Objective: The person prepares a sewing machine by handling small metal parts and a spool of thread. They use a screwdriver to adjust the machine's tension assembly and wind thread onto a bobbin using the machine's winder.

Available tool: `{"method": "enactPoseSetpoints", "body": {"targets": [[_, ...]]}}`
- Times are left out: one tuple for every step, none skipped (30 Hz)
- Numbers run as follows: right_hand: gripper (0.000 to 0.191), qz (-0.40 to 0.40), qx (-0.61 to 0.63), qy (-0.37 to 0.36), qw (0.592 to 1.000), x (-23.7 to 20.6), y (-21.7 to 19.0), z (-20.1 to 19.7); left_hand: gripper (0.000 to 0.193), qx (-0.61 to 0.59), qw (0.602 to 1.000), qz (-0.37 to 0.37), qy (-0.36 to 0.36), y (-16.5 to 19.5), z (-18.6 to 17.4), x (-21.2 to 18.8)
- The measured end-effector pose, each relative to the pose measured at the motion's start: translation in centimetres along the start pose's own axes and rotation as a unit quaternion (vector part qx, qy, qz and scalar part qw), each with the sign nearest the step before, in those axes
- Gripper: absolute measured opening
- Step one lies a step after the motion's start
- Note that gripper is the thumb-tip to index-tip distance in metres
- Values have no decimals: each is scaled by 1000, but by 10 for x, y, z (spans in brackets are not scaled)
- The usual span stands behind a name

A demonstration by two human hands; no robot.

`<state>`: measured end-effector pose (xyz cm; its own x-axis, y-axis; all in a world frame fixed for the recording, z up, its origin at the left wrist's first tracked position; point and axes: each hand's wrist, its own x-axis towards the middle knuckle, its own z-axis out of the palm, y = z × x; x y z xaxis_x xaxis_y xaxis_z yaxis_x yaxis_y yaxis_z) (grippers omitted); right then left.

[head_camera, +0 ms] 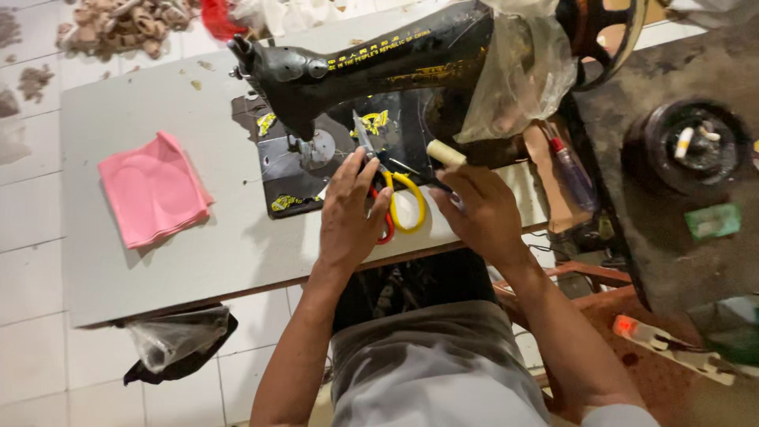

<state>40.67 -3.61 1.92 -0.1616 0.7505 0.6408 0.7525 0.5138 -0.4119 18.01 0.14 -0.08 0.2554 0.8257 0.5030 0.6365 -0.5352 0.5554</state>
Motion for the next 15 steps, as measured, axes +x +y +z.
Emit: {"method": "enactPoseSetpoints", "body": {"targets": [[19,35,12,29,999,-14,1,-1,53,-1,1000,4,4,0,0,0],[15,72,27,58,995,-37,0,-4,53,0,1000,9,4,1,-1,-2],[12,113,55,71,990,-63,-1,-8,53,5,1000,10,4,2,-1,-2],[9,152,83,83,981,-94,-2,-15,54,9,1000,10,6,4,-1,-3],[8,240,-8,35,970,-126,-2,-15,54,14,1000,5,9,6,-1,-5],[8,317,-41,-13,947,-157,1,-14,54,15,1000,5,9,9,-1,-6],[8,396,-39,-78,914,-185,5,-10,53,19,1000,5,13,11,0,-5],[8,473,-30,-146,868,-211,10,-7,53,26,1000,5,16,13,-1,-5],[9,541,-18,-210,814,-236,12,-7,52,30,999,5,11,15,-3,-5],[9,563,-13,-237,791,-253,18,-4,50,36,999,6,9,16,-4,-3],[9,583,-7,-265,768,-264,22,-1,49,44,999,5,7,18,-5,-2],[9,598,1,-285,749,-268,24,0,49,53,999,7,-2,20,-6,-1],[9,605,5,-300,737,-269,29,5,49,66,998,8,-10,22,-8,1],[10,613,11,-317,723,-271,32,6,49,79,997,6,-23,24,-9,2],[10,621,19,-331,711,-266,37,10,51,90,995,2,-46,24,-8,5]]}}
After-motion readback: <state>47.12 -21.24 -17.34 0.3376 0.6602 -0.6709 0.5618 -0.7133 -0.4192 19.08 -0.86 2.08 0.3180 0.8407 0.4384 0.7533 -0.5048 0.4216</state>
